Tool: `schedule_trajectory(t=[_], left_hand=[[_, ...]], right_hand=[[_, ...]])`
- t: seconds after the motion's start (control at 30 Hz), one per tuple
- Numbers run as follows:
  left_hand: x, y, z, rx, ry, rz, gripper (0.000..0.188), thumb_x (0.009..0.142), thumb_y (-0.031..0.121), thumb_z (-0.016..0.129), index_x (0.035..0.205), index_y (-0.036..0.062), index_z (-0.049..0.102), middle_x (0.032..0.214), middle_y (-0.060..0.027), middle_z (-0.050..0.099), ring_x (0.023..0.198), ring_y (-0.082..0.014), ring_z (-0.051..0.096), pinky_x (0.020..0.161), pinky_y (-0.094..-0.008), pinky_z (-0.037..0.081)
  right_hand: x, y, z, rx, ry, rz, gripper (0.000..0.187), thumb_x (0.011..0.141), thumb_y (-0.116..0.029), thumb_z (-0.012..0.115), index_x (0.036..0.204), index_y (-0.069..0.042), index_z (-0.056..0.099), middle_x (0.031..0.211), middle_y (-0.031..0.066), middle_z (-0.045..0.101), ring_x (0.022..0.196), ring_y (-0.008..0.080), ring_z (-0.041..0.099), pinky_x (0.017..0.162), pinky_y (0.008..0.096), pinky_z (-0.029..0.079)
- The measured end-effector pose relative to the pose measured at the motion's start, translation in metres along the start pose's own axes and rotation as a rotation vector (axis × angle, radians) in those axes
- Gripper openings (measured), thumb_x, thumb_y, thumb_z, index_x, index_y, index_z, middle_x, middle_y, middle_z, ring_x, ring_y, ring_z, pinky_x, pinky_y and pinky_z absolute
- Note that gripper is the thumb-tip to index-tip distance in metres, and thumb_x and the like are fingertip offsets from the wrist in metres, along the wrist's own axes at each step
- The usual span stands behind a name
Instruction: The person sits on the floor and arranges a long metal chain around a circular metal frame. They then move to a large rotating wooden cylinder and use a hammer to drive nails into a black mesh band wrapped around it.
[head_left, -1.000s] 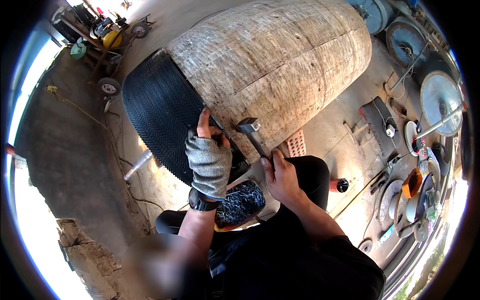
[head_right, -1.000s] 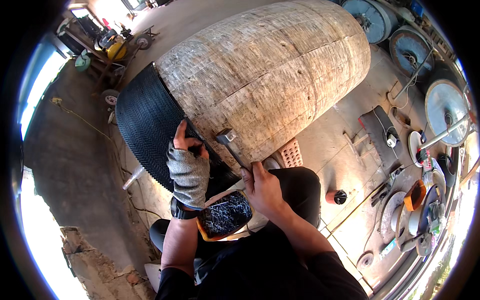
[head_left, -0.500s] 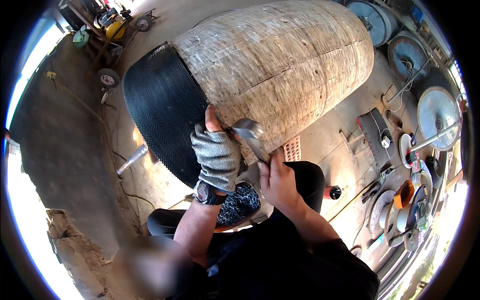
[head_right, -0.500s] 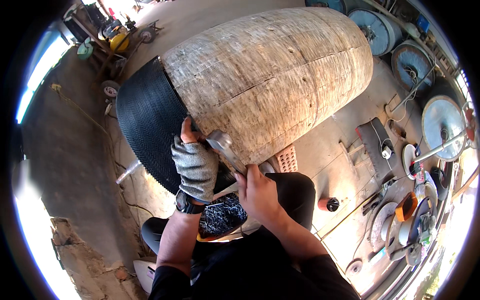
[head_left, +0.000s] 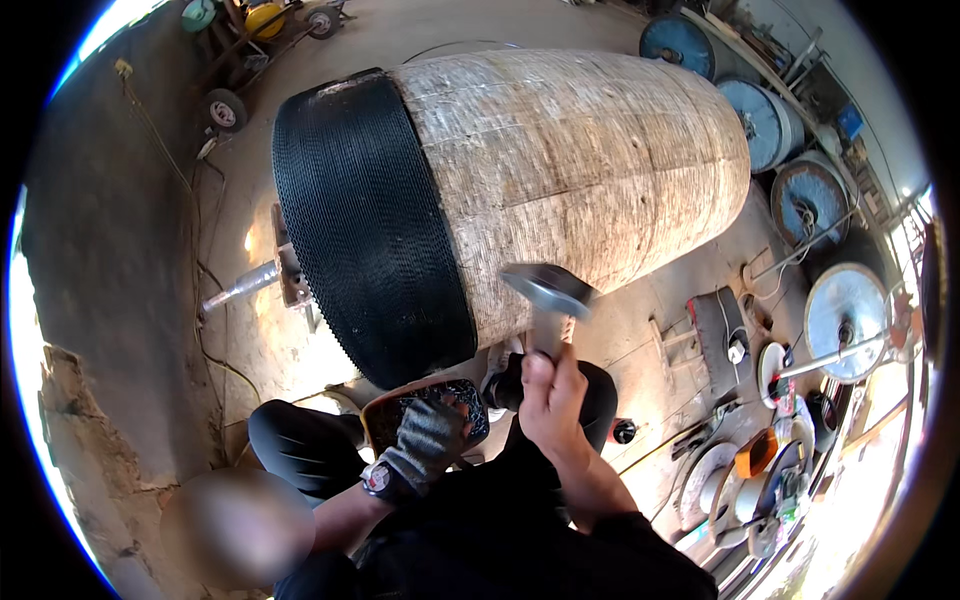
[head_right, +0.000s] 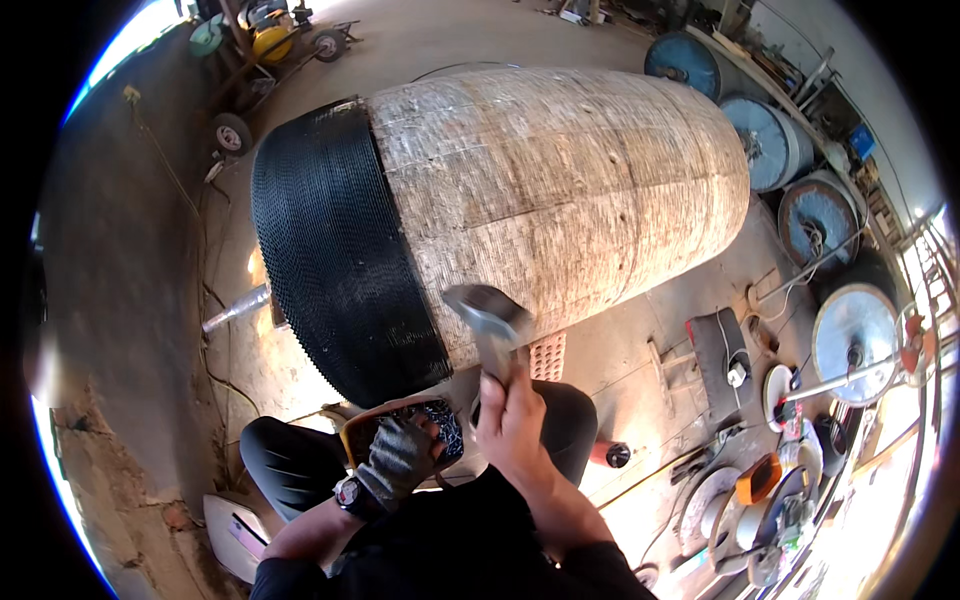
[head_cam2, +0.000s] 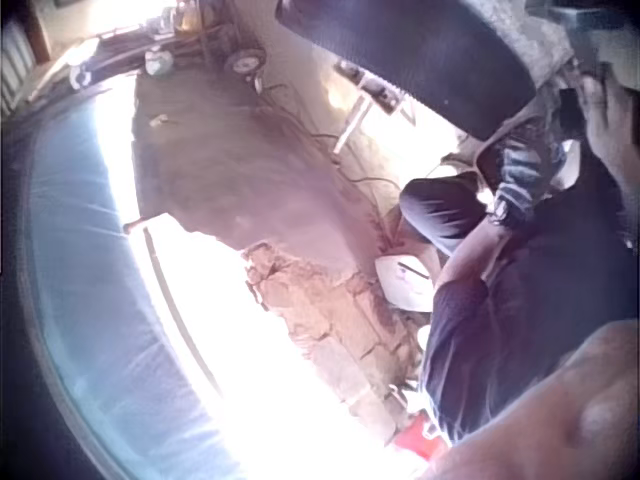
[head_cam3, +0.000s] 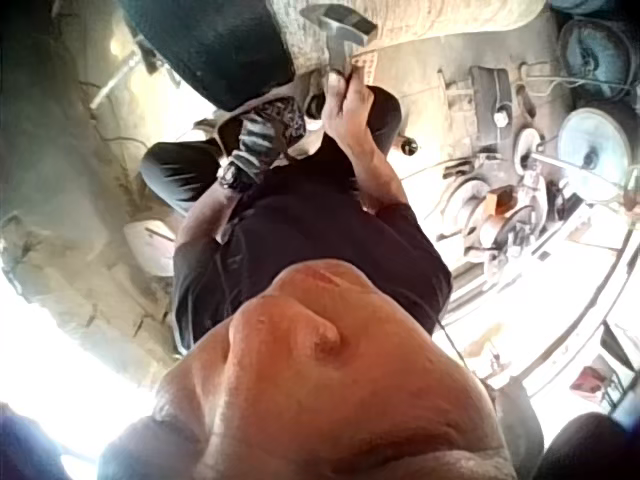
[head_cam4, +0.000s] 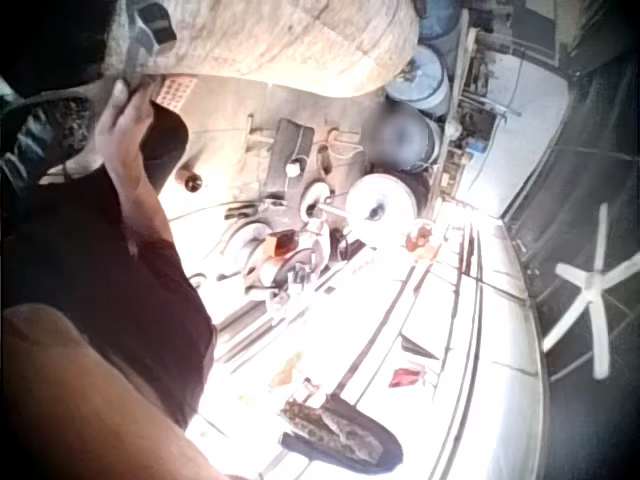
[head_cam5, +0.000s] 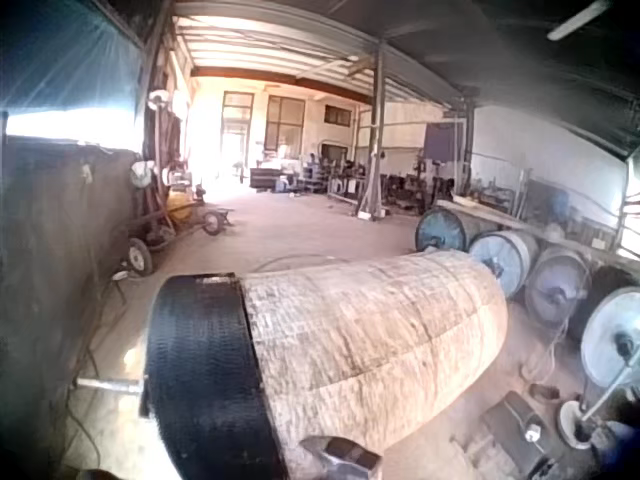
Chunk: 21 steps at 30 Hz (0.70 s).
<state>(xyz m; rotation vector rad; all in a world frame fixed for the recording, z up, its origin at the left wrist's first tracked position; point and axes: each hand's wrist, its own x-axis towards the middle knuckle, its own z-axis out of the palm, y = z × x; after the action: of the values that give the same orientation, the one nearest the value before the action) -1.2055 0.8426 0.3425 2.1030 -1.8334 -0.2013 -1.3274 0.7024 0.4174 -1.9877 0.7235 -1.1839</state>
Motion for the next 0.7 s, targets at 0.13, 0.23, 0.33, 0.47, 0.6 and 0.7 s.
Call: schedule_trajectory(t=[0.13,0.23,0.33,0.47,0.6,0.7], left_hand=[[-0.013,-0.007,0.022,-0.034,-0.089,-0.067,0.032,0.080,0.032,0.068,0.096,0.0041,0.066,0.094,-0.0153,0.065,0.087,-0.0330,0.066,0.073,-0.0455,0.052],[-0.023,-0.014,0.054,0.052,-0.068,-0.126,0.026,0.085,0.028,0.064,0.094,0.0036,0.066,0.078,-0.0135,0.064,0.071,-0.0326,0.065,0.061,-0.0458,0.052],[-0.016,-0.009,0.059,0.104,-0.013,-0.184,0.023,0.092,0.017,0.052,0.087,-0.0004,0.066,0.069,-0.0151,0.062,0.060,-0.0311,0.063,0.049,-0.0429,0.048],[-0.014,-0.007,0.049,0.337,0.051,-0.010,0.022,0.094,0.013,0.051,0.086,-0.0013,0.066,0.073,-0.0134,0.063,0.061,-0.0318,0.062,0.051,-0.0446,0.048],[-0.021,-0.011,0.058,-0.011,0.078,-0.057,0.019,0.092,0.014,0.054,0.088,0.0003,0.066,0.081,-0.0132,0.065,0.068,-0.0333,0.065,0.054,-0.0456,0.050],[-0.018,-0.007,0.036,-0.010,0.146,-0.020,0.018,0.090,0.016,0.057,0.090,0.0009,0.066,0.084,-0.0143,0.066,0.072,-0.0335,0.066,0.056,-0.0456,0.051]], right_hand=[[0.005,0.009,0.006,-0.209,0.056,-0.092,0.019,0.099,-0.015,0.053,0.103,0.003,0.051,0.067,0.0198,0.058,0.055,0.0402,0.060,0.049,0.0413,0.048],[0.004,0.014,0.015,-0.217,-0.147,0.060,0.018,0.098,-0.015,0.055,0.101,0.002,0.050,0.069,0.0240,0.059,0.061,0.0465,0.059,0.050,0.0480,0.045],[-0.007,-0.009,0.005,0.093,-0.039,0.104,0.029,0.105,-0.030,0.045,0.100,-0.001,0.048,0.069,0.0028,0.052,0.054,0.0095,0.047,0.048,0.0221,0.038],[0.003,0.016,0.016,0.182,0.175,-0.196,0.039,0.105,-0.040,0.043,0.099,-0.001,0.046,0.073,0.0068,0.051,0.055,0.0146,0.048,0.049,0.0263,0.040],[-0.011,0.037,0.024,-0.157,-0.115,0.082,0.034,0.105,-0.034,0.045,0.105,-0.001,0.048,0.069,0.0020,0.054,0.050,0.0127,0.049,0.046,0.0252,0.039],[-0.011,-0.008,0.014,0.215,0.030,0.066,0.035,0.105,-0.035,0.044,0.105,0.000,0.048,0.070,0.0031,0.052,0.052,0.0082,0.046,0.047,0.0220,0.038]])
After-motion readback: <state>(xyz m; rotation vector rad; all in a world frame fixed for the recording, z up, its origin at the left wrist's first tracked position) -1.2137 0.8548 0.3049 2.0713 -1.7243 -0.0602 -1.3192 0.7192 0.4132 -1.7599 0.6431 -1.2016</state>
